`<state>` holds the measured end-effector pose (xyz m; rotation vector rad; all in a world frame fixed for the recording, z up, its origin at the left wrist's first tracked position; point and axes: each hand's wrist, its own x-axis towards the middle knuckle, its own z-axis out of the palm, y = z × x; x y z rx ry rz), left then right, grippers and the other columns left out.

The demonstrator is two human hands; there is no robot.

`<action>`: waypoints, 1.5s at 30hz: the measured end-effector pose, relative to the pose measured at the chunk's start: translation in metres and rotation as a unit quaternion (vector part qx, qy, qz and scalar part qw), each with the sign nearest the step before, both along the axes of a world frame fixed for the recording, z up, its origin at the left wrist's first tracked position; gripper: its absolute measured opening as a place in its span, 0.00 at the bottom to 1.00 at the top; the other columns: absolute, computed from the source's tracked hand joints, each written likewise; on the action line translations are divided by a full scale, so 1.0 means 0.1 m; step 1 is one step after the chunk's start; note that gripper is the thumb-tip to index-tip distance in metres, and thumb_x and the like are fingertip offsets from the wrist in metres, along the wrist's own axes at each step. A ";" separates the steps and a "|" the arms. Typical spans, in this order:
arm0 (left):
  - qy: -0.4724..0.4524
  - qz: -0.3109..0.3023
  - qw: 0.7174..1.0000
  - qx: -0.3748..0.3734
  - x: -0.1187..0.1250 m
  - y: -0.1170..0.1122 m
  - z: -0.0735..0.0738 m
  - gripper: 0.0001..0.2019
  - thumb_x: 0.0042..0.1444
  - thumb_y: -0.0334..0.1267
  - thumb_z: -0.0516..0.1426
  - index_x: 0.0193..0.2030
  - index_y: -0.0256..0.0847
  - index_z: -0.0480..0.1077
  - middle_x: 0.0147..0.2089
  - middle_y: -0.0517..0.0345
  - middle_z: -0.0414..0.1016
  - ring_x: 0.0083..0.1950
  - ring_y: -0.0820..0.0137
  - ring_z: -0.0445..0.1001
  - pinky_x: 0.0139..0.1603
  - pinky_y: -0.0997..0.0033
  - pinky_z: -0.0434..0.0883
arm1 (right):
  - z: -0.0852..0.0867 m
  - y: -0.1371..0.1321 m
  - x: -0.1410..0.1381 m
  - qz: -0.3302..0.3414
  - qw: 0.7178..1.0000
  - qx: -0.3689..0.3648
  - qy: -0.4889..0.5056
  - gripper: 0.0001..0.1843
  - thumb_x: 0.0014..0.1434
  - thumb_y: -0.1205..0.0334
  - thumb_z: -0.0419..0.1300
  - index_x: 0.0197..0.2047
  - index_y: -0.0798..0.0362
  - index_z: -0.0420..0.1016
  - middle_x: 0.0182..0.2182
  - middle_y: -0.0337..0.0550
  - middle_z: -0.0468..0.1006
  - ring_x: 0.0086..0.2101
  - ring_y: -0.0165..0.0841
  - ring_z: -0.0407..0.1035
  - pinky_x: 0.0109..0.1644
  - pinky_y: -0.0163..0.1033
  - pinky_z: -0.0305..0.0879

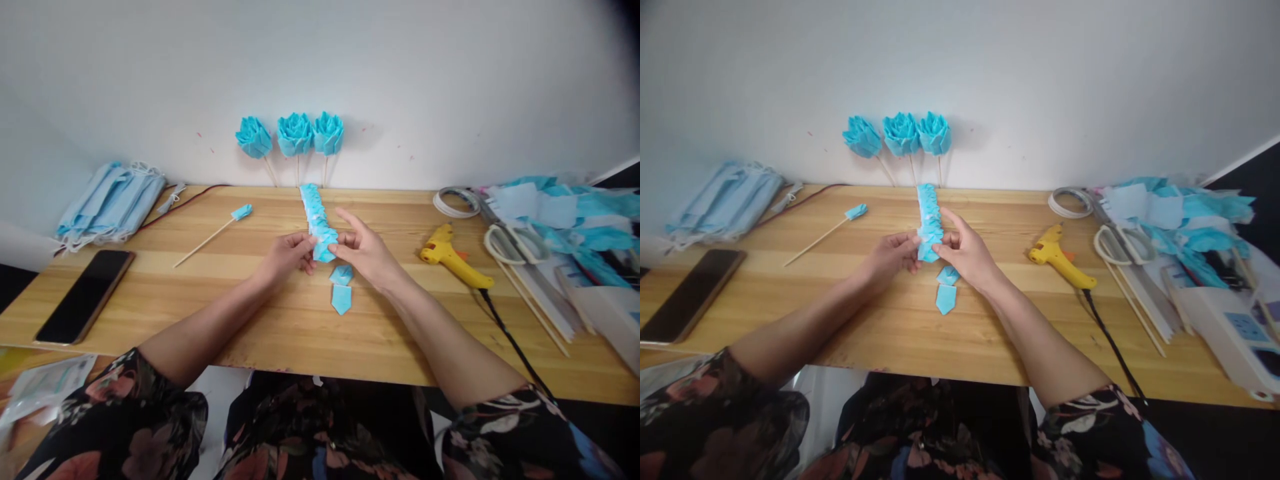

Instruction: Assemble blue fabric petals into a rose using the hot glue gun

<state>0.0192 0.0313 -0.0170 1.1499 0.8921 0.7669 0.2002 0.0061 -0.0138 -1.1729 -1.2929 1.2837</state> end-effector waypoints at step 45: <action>-0.036 -0.004 0.999 0.005 -0.02 0.00 -0.04 0.17 0.49 0.47 0.65 0.31 0.35 0.68 0.23 0.60 0.71 0.21 0.77 0.69 0.22 0.78 0.65 | 0.03 -0.07 -0.10 -0.012 0.999 -0.024 -0.020 0.34 0.58 0.51 0.63 0.65 0.46 0.60 0.30 0.39 0.79 0.30 0.36 0.74 0.33 0.43 0.71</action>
